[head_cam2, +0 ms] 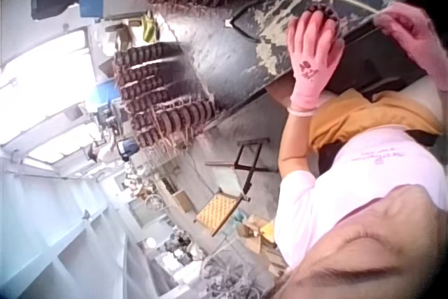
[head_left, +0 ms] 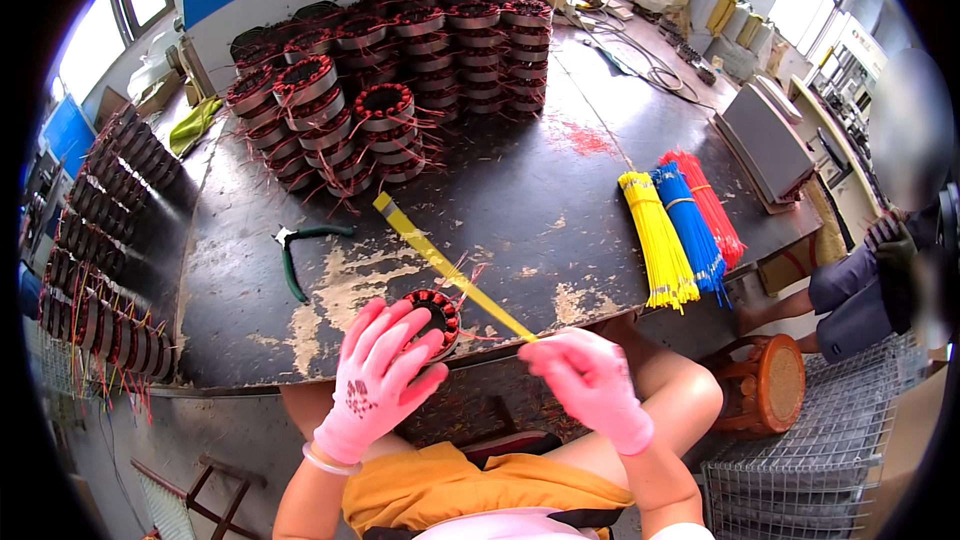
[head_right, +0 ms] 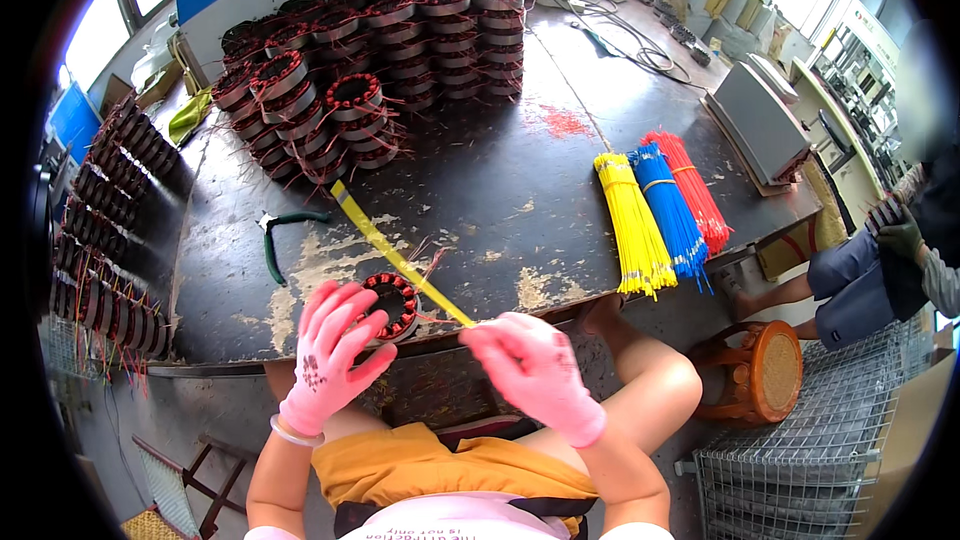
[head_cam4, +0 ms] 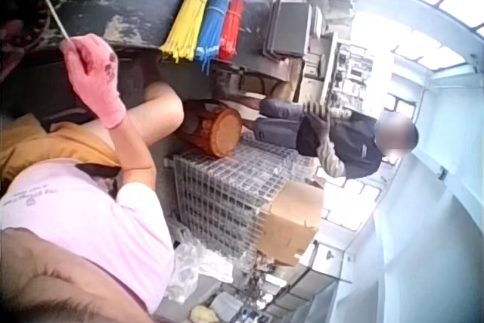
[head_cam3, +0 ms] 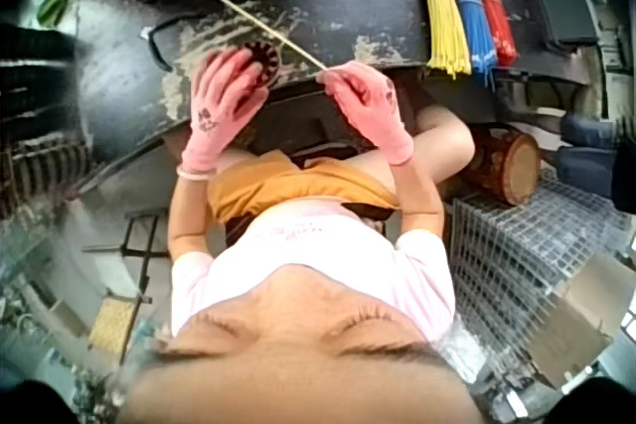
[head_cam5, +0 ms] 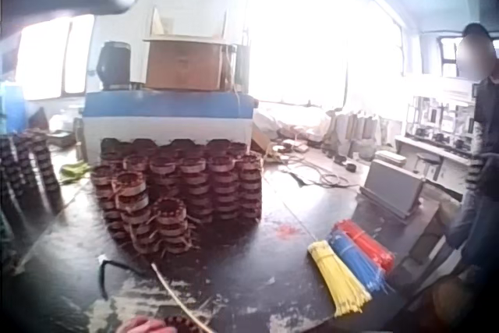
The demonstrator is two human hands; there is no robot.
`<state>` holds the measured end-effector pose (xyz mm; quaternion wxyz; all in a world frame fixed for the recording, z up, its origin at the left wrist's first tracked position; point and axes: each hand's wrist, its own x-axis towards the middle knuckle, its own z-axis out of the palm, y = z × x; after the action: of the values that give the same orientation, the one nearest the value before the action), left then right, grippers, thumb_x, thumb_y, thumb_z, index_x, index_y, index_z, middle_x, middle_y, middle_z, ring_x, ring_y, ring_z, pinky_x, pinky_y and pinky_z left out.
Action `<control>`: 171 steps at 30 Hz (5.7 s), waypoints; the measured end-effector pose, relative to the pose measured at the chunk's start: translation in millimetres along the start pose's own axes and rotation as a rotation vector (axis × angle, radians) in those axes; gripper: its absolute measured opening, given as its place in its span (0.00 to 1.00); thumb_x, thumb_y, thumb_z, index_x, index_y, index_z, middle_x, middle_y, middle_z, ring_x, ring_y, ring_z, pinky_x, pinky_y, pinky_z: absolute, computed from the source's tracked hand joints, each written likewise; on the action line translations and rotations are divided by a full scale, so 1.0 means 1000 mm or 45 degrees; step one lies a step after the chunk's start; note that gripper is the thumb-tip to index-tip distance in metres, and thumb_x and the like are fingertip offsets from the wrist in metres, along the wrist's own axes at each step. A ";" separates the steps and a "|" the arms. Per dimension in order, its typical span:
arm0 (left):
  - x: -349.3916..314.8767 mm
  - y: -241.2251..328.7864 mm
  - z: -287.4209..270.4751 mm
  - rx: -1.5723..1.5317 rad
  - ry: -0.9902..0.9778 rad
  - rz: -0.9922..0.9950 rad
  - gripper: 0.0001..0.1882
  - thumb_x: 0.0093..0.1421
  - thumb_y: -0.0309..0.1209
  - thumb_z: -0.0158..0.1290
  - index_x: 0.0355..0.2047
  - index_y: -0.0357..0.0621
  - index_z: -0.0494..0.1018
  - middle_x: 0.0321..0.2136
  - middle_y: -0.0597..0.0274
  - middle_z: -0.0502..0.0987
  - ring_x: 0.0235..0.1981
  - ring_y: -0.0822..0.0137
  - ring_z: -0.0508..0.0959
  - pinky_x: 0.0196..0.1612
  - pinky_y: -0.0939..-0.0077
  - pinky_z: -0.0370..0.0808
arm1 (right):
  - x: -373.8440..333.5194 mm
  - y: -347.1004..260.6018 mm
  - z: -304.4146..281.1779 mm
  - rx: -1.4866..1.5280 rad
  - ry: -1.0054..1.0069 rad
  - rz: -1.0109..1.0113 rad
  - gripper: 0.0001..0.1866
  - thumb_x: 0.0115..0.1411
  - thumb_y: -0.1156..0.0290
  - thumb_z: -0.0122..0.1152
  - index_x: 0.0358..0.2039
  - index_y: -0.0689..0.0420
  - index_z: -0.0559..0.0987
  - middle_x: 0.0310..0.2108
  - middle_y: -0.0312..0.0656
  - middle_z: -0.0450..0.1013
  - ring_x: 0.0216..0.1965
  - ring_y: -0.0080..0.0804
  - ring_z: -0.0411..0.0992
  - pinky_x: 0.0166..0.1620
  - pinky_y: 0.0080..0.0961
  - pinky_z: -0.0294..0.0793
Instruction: The person sits at a workbench and repeatedly ties colored zip ties around the protruding wires of small cylindrical electrical components. They then use pliers to trim the excess length of the zip ties and place the finished units into a metal basket.
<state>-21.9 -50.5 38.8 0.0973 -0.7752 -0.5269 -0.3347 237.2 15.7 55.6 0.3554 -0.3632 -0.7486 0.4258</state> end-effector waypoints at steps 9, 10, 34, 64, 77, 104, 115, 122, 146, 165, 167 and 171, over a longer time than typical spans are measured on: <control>0.019 -0.021 0.017 0.004 -0.192 0.010 0.10 0.62 0.36 0.61 0.43 0.54 0.80 0.33 0.68 0.76 0.38 0.63 0.80 0.38 0.65 0.80 | 0.027 0.022 0.022 -0.544 -0.074 -0.319 0.10 0.62 0.60 0.66 0.38 0.53 0.83 0.29 0.41 0.76 0.34 0.43 0.77 0.38 0.38 0.75; 0.022 -0.021 0.023 -0.048 -0.193 -0.104 0.10 0.62 0.36 0.61 0.43 0.53 0.80 0.32 0.67 0.76 0.36 0.62 0.80 0.35 0.65 0.79 | 0.028 0.027 0.028 -0.681 0.013 -0.380 0.11 0.62 0.59 0.66 0.38 0.52 0.83 0.30 0.39 0.77 0.35 0.41 0.77 0.38 0.37 0.75; 0.017 -0.018 0.055 -0.550 -0.148 -0.519 0.12 0.67 0.25 0.54 0.50 0.44 0.76 0.38 0.55 0.77 0.36 0.51 0.81 0.38 0.64 0.78 | 0.103 0.077 0.052 0.526 -0.636 0.821 0.13 0.68 0.60 0.62 0.39 0.57 0.82 0.30 0.33 0.80 0.28 0.20 0.77 0.31 0.19 0.73; 0.025 -0.012 0.047 -0.322 -0.246 -0.326 0.06 0.60 0.29 0.61 0.38 0.46 0.79 0.39 0.59 0.78 0.36 0.54 0.82 0.37 0.63 0.79 | 0.061 0.051 0.042 0.216 -0.205 0.208 0.06 0.66 0.75 0.62 0.43 0.60 0.79 0.31 0.30 0.76 0.27 0.13 0.68 0.30 0.16 0.69; 0.017 -0.016 0.064 -0.358 -0.253 -0.322 0.06 0.58 0.32 0.64 0.35 0.48 0.81 0.36 0.65 0.81 0.37 0.58 0.81 0.40 0.66 0.79 | 0.061 0.055 0.027 -0.039 -0.229 0.216 0.18 0.62 0.69 0.67 0.52 0.60 0.77 0.44 0.40 0.79 0.33 0.24 0.77 0.37 0.23 0.78; 0.017 -0.018 0.068 -0.433 -0.297 -0.336 0.08 0.57 0.27 0.59 0.38 0.47 0.80 0.50 0.64 0.82 0.43 0.56 0.83 0.46 0.62 0.79 | 0.065 0.066 0.036 -0.147 -0.352 0.174 0.09 0.65 0.66 0.64 0.41 0.55 0.78 0.31 0.36 0.76 0.29 0.24 0.73 0.34 0.26 0.73; 0.017 -0.015 0.067 -0.464 -0.300 -0.359 0.08 0.55 0.26 0.59 0.37 0.47 0.78 0.52 0.62 0.82 0.44 0.55 0.82 0.47 0.62 0.78 | 0.056 0.063 0.033 -0.870 0.026 -0.702 0.13 0.59 0.69 0.71 0.44 0.55 0.81 0.40 0.41 0.80 0.29 0.24 0.79 0.37 0.22 0.78; 0.019 -0.015 0.066 -0.479 -0.330 -0.368 0.07 0.57 0.27 0.58 0.37 0.47 0.78 0.52 0.63 0.82 0.44 0.56 0.82 0.48 0.61 0.78 | 0.059 0.060 0.023 0.447 -0.587 0.819 0.13 0.71 0.61 0.56 0.41 0.58 0.81 0.29 0.33 0.78 0.27 0.18 0.72 0.32 0.19 0.72; 0.009 -0.008 0.061 -0.436 -0.269 -0.432 0.06 0.56 0.27 0.60 0.35 0.47 0.78 0.51 0.63 0.82 0.39 0.55 0.83 0.44 0.63 0.78 | 0.023 0.060 -0.008 -0.405 -0.241 0.418 0.08 0.66 0.66 0.65 0.35 0.57 0.80 0.26 0.36 0.78 0.22 0.20 0.71 0.27 0.22 0.71; 0.009 -0.009 0.062 -0.482 -0.263 -0.384 0.07 0.55 0.25 0.60 0.36 0.47 0.78 0.52 0.62 0.82 0.40 0.55 0.82 0.46 0.62 0.77 | 0.045 0.062 0.026 -0.450 -0.301 -0.188 0.11 0.61 0.65 0.66 0.42 0.54 0.79 0.33 0.44 0.76 0.34 0.41 0.77 0.36 0.33 0.76; 0.008 -0.009 0.061 -0.462 -0.269 -0.404 0.07 0.55 0.25 0.60 0.36 0.47 0.78 0.51 0.62 0.82 0.39 0.55 0.83 0.46 0.63 0.77 | 0.050 0.054 0.028 -0.805 -0.296 -0.420 0.11 0.58 0.66 0.67 0.41 0.52 0.79 0.34 0.41 0.76 0.34 0.37 0.77 0.36 0.32 0.76; 0.009 -0.012 0.060 -0.429 -0.307 -0.336 0.07 0.60 0.30 0.59 0.39 0.47 0.78 0.50 0.62 0.82 0.41 0.54 0.82 0.43 0.61 0.80 | 0.056 0.064 0.035 -0.646 -0.437 -0.367 0.12 0.64 0.62 0.64 0.42 0.57 0.80 0.34 0.36 0.78 0.31 0.29 0.75 0.33 0.26 0.73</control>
<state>-5.3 -8.1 -3.6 -0.1415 -0.7391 -0.5683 -0.3328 196.1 73.6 -3.1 0.1791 -0.2536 -0.9232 0.2264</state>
